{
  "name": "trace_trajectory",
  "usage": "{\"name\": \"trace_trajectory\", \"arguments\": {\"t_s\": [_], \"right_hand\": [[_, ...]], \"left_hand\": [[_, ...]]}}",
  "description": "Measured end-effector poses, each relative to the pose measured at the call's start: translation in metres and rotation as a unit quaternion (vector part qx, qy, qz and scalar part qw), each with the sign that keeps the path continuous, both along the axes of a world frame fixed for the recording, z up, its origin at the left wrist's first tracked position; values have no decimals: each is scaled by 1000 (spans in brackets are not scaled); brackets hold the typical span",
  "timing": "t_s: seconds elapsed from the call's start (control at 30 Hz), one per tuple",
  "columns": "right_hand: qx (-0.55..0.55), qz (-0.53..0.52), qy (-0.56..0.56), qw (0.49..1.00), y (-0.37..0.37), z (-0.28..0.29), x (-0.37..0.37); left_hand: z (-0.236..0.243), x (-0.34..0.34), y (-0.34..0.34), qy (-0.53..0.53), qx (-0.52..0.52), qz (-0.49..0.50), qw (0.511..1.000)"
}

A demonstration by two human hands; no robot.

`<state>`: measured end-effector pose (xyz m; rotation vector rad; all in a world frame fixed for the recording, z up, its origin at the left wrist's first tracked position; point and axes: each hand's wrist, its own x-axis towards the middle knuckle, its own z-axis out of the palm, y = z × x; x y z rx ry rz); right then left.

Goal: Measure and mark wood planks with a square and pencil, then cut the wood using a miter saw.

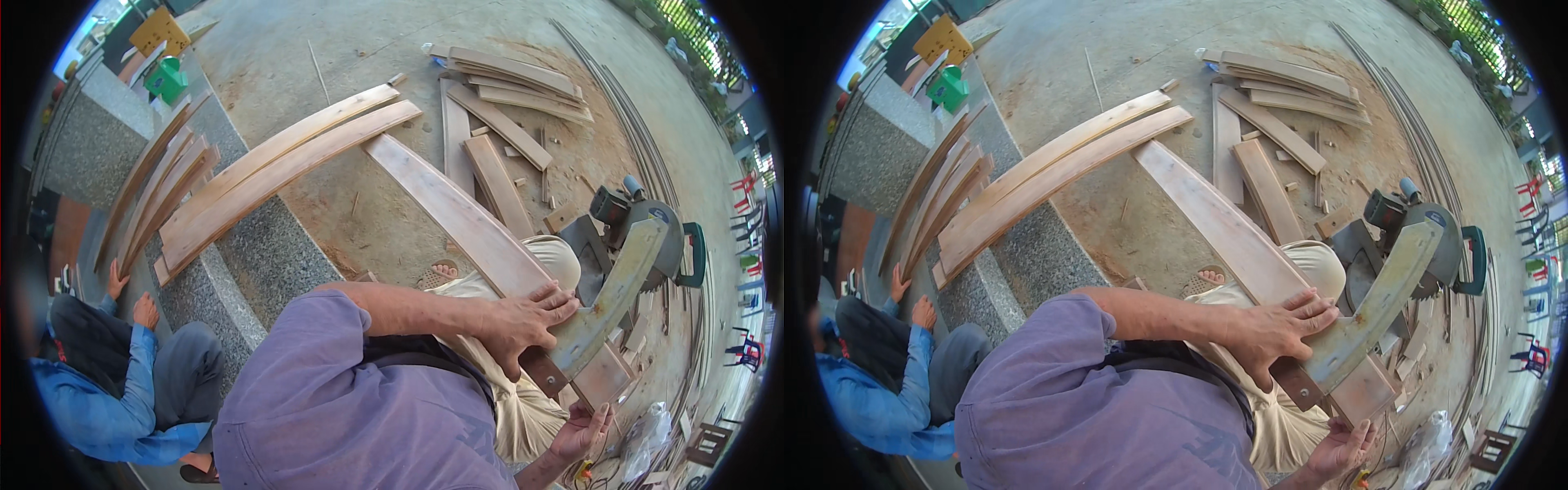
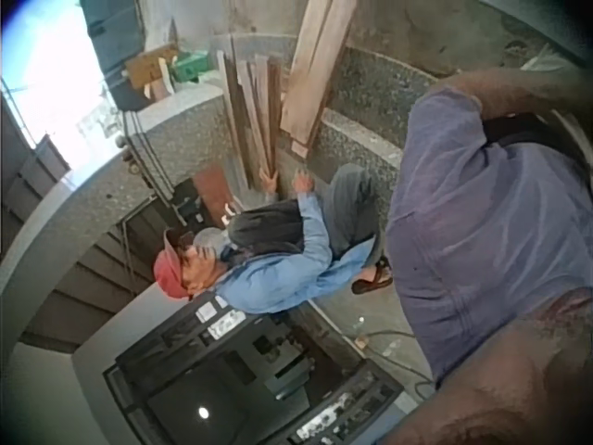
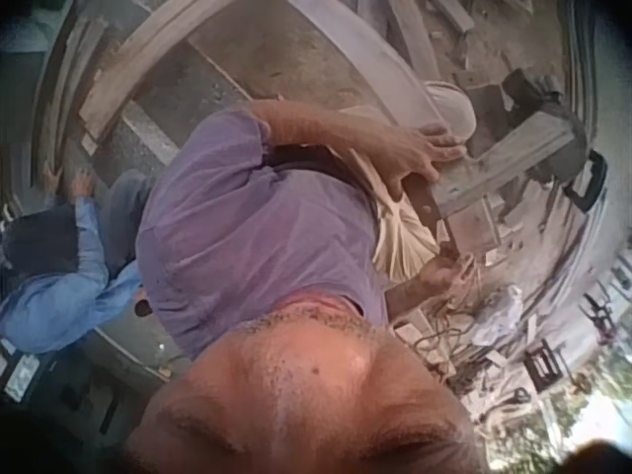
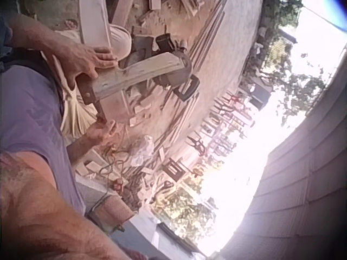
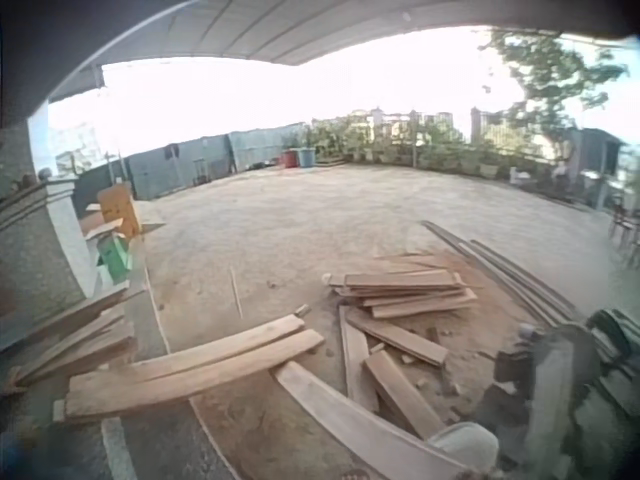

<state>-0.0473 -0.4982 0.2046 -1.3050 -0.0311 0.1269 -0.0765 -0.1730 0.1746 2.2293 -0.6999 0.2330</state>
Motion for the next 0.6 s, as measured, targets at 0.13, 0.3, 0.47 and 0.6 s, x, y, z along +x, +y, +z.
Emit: {"name": "trace_trajectory", "arguments": {"t_s": [0.13,0.3,0.47,0.6], "right_hand": [[-4,-57,2,998,16,2,-10],[17,-62,-2,998,29,10,-21],[36,-77,26,996,23,3,-19],[62,-73,42,995,24,-2,-16]], "left_hand": [[8,9,18,34,13,-35,999],[10,21,21,65,51,-69,994],[11,32,6,50,91,-68,992],[11,35,-9,51,97,-76,991]]}}
